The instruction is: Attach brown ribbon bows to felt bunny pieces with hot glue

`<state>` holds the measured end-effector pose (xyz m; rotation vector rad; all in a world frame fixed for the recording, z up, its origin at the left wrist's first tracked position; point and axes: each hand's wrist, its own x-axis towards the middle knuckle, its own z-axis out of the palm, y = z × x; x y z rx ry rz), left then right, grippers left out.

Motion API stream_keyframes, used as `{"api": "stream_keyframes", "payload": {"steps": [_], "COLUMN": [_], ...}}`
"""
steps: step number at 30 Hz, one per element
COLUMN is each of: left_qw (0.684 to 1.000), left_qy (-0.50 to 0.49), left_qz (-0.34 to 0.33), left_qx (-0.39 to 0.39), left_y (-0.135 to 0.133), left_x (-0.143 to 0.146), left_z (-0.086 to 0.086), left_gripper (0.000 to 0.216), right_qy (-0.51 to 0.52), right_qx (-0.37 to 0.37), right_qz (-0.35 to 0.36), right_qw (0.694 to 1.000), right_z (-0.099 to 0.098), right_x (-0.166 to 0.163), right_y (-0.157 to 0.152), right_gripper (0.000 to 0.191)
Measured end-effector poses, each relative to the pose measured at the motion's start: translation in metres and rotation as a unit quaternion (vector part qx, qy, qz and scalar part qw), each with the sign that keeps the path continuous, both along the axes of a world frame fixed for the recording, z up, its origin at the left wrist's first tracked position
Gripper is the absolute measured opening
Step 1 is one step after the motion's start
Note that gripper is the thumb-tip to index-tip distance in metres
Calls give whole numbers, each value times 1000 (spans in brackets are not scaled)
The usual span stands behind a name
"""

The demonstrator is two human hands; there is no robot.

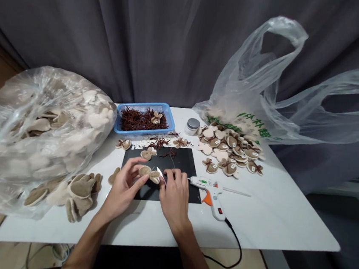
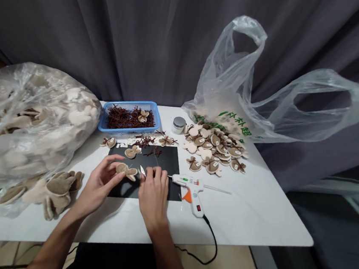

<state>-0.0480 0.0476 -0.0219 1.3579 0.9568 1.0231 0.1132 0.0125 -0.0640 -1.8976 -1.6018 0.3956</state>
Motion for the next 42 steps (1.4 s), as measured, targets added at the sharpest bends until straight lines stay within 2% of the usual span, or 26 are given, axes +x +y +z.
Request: {"api": "stream_keyframes", "payload": {"steps": [2,4,6,8,12,15,17,20,23,28,34,38,42], "left_qw": [1000,999,998,995,987,980,974,968,968,979,994,993,990], "left_qy": [16,37,58,84,133,165,190,216,219,189,98,14,-3], "left_qz": [6,6,-3,-21,-51,-62,-66,-61,-46,-34,-51,-68,-63], "left_qx": [8,18,31,43,67,95,108,116,116,65,-20,-99,-128], "left_y": [-4,-8,-10,-10,-9,-8,-9,-11,-14,-16,-19,-18,-17], "left_x": [-3,-6,-9,-13,-18,-19,-19,-17,-14,-10,-5,-4,-5], "left_z": [0,0,-1,-1,0,3,7,11,13,9,6,6,7], "left_gripper": [37,34,31,30,29,25,22,21,21,27,34,37,37], "right_qy": [158,338,461,515,542,518,471,349,238,143,60,9,-16], "right_qx": [16,-4,-38,-46,-31,-28,-15,55,141,251,337,377,384], "right_qz": [21,62,89,81,43,32,38,43,40,54,59,57,84], "right_qw": [987,939,882,852,839,854,881,935,960,956,938,924,920], "right_z": [8,19,29,35,34,30,30,31,30,21,11,2,3], "right_x": [4,7,9,8,3,3,3,1,-5,-13,-10,-8,-4], "right_y": [1,1,2,2,2,3,2,-2,-8,-13,-19,-23,-25], "right_gripper": [24,34,38,34,25,24,23,18,18,22,19,16,16]}}
